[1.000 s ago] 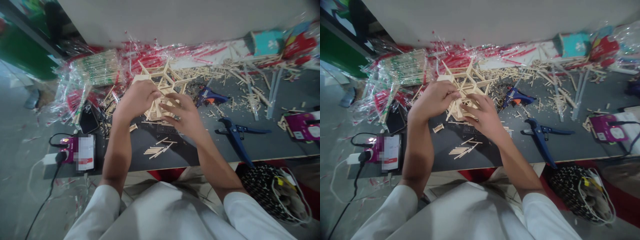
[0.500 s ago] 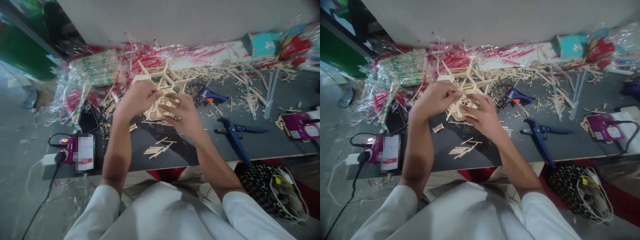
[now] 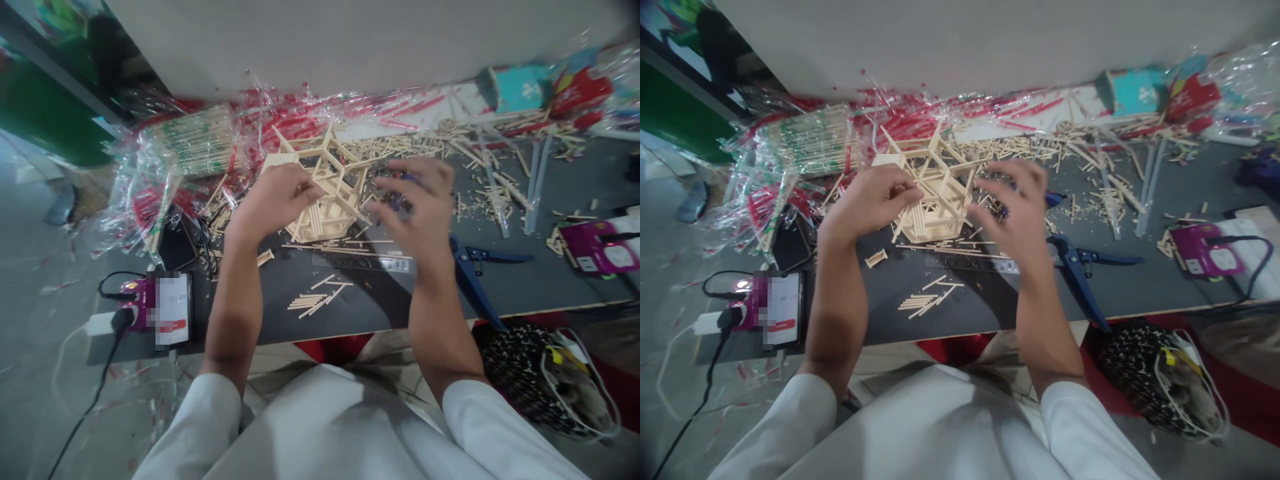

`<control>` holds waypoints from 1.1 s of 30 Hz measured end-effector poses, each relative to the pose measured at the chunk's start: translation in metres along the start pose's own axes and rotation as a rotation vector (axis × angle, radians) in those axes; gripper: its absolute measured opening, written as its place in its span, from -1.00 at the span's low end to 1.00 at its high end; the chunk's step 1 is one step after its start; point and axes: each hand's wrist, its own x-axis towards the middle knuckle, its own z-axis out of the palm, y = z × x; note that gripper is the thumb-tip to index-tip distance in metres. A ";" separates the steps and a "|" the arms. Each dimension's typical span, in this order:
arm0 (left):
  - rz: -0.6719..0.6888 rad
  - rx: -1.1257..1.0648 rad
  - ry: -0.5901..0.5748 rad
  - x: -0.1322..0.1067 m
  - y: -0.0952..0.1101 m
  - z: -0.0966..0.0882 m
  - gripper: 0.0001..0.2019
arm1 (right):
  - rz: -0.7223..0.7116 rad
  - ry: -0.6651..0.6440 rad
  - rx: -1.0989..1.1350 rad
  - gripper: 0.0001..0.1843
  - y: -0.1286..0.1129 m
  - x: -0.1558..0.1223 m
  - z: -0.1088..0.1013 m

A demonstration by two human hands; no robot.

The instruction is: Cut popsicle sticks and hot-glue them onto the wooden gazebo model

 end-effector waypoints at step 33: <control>0.066 0.075 0.097 -0.026 0.011 -0.019 -0.71 | 0.681 -0.409 -0.438 -0.42 0.091 -0.008 -0.005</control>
